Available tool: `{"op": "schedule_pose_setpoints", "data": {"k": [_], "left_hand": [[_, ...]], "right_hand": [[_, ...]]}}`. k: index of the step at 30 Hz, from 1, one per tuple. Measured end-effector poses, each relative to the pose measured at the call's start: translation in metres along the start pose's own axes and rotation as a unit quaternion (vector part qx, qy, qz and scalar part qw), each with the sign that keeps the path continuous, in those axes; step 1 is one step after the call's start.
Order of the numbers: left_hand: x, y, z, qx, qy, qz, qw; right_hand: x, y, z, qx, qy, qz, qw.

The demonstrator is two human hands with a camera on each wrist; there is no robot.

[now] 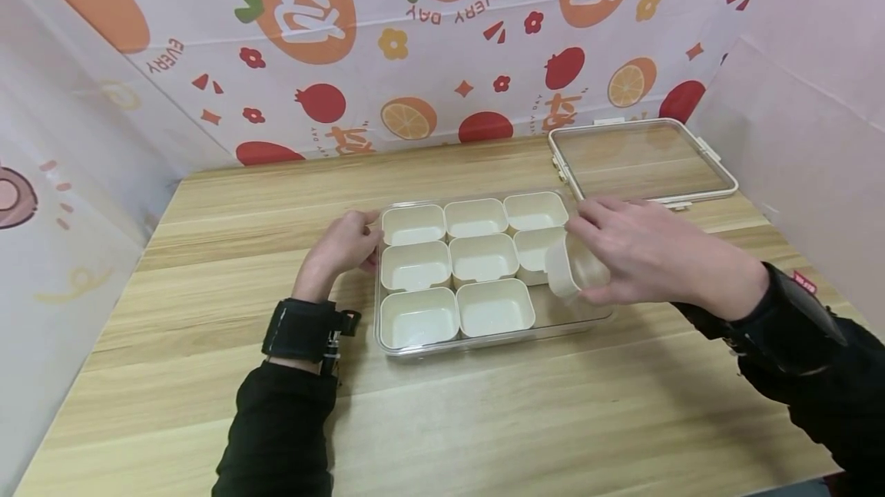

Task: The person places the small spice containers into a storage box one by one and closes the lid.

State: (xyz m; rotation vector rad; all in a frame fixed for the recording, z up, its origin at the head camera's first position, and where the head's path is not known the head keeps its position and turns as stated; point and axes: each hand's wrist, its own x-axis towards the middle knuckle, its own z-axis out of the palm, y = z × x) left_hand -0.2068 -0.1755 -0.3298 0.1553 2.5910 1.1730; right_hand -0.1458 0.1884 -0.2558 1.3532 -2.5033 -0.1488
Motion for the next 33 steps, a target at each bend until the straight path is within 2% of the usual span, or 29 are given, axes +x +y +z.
{"op": "schedule_pose_setpoints", "data": {"k": [6, 14, 27, 33], "left_hand": [[0.001, 0.000, 0.001, -0.001, 0.001, 0.004, 1.0000], [0.001, 0.001, 0.000, -0.004, -0.004, 0.003, 1.0000], [0.000, 0.000, 0.000, -0.006, -0.004, 0.001, 1.0000], [-0.001, 0.001, 0.000, -0.002, 0.002, 0.009, 1.0000]], "right_hand": [[0.007, -0.010, 0.007, 0.012, -0.023, -0.014, 1.000], [0.011, -0.017, 0.016, 0.020, -0.023, -0.033, 0.999], [0.013, -0.019, 0.024, 0.019, -0.058, -0.022, 0.998], [0.014, -0.020, 0.029, 0.022, -0.058, -0.026, 0.998]]}}
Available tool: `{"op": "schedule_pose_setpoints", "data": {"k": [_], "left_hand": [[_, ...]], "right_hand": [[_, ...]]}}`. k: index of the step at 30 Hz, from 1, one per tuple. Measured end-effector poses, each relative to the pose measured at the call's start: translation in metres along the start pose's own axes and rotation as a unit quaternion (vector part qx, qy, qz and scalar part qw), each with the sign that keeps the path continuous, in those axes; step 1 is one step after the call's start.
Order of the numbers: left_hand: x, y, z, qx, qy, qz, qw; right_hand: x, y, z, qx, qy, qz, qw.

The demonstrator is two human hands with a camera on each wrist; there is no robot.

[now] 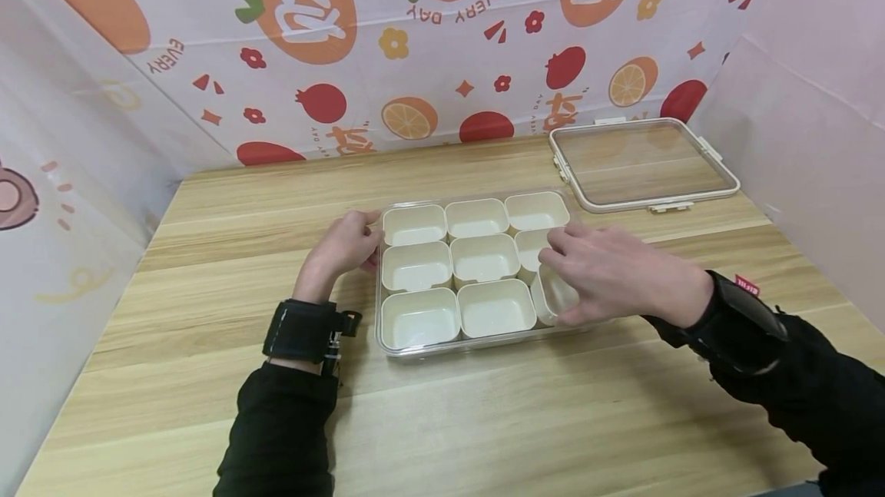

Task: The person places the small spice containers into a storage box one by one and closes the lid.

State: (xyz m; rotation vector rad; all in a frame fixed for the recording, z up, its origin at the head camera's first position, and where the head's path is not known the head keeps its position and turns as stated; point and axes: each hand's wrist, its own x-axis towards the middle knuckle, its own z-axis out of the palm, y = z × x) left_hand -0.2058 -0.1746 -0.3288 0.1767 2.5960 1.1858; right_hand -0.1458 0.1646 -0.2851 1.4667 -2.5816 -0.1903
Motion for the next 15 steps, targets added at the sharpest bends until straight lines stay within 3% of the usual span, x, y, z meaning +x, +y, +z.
{"op": "schedule_pose_setpoints", "data": {"k": [15], "left_hand": [[-0.0017, 0.0009, -0.0003, -0.002, 0.001, -0.001, 1.0000]], "right_hand": [[0.0049, -0.0021, 0.0102, 0.012, -0.034, 0.000, 0.999]]}}
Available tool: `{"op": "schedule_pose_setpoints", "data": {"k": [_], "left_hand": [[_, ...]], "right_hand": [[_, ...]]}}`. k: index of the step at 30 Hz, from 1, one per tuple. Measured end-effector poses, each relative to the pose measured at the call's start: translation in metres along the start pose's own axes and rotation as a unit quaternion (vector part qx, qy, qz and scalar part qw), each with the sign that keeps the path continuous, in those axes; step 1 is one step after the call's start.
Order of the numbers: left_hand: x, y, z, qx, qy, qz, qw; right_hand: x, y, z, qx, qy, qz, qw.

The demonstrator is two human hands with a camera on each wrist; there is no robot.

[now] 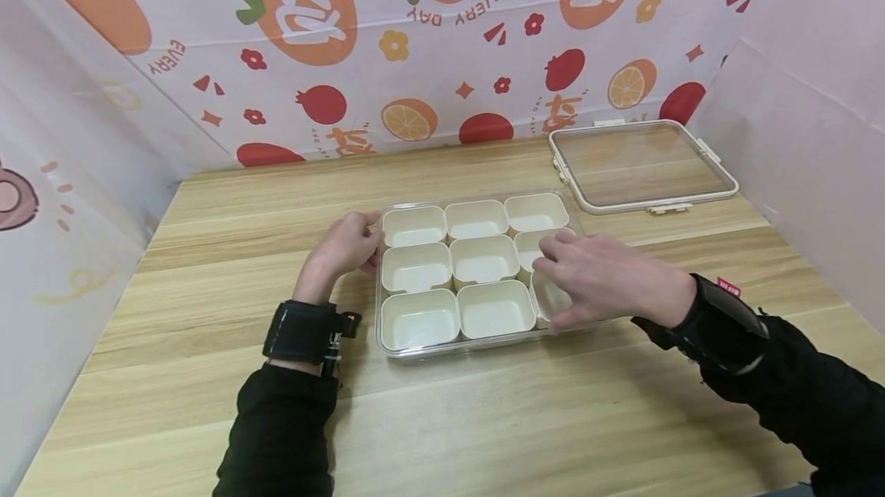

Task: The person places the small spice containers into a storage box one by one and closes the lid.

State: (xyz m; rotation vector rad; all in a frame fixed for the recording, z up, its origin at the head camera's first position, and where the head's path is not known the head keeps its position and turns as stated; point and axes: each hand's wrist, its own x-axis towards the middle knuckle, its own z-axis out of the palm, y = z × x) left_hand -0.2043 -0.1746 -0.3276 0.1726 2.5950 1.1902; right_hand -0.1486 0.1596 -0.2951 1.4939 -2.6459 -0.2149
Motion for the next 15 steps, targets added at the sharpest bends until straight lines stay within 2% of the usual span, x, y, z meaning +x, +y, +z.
{"op": "schedule_pose_setpoints", "data": {"k": [7, 15], "left_hand": [[-0.0001, -0.0005, -0.0001, 0.002, 0.000, -0.005, 1.0000], [0.0005, 0.0000, 0.0003, -0.001, -0.003, -0.004, 1.0000]], "right_hand": [[-0.0001, 0.0012, 0.0093, 0.010, -0.001, 0.008, 1.000], [-0.0025, 0.0012, 0.0108, 0.035, -0.012, 0.014, 0.999]]}}
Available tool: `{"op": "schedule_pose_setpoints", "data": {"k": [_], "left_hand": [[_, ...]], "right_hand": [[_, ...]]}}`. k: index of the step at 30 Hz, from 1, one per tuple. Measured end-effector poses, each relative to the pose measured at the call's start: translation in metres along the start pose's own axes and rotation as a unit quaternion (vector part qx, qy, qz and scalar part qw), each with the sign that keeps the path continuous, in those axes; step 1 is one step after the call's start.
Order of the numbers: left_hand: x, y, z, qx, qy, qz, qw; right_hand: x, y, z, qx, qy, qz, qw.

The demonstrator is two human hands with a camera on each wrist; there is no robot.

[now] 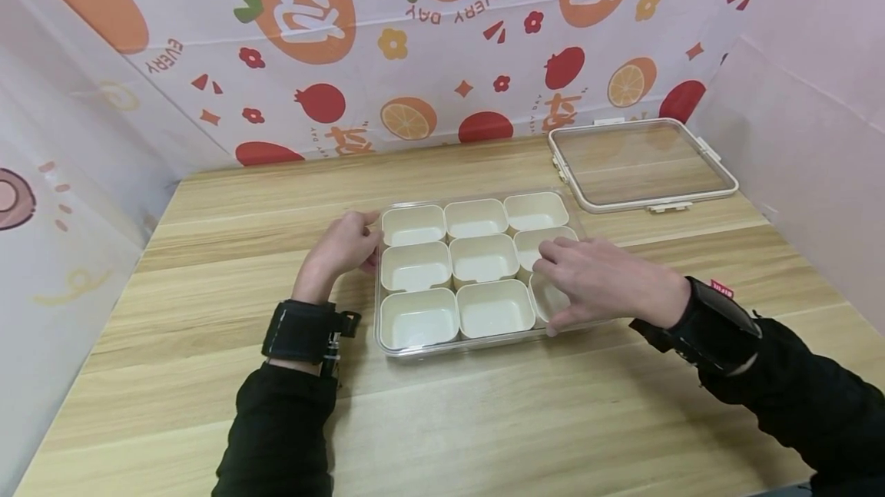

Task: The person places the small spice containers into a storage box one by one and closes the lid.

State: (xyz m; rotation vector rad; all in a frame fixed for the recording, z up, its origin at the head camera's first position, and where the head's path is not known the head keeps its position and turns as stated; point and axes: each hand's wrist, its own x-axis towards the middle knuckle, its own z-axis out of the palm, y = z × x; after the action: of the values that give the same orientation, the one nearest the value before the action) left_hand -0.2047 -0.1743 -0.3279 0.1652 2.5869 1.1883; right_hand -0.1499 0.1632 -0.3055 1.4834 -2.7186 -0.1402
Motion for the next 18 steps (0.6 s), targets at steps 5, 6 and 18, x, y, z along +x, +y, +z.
{"op": "schedule_pose_setpoints", "data": {"k": [5, 6, 18], "left_hand": [[0.0000, 0.0000, -0.0005, -0.002, -0.004, 0.001, 1.0000], [0.0001, 0.0001, -0.0006, -0.001, -0.004, 0.002, 1.0000], [0.0006, -0.0004, -0.0006, -0.009, -0.007, 0.002, 0.9999]], "right_hand": [[-0.0007, -0.0004, 0.0005, 0.021, -0.011, 0.000, 1.000], [-0.0010, -0.0004, 0.0007, 0.023, -0.012, -0.001, 1.000], [-0.0012, -0.0015, 0.0007, 0.035, -0.044, 0.008, 0.998]]}}
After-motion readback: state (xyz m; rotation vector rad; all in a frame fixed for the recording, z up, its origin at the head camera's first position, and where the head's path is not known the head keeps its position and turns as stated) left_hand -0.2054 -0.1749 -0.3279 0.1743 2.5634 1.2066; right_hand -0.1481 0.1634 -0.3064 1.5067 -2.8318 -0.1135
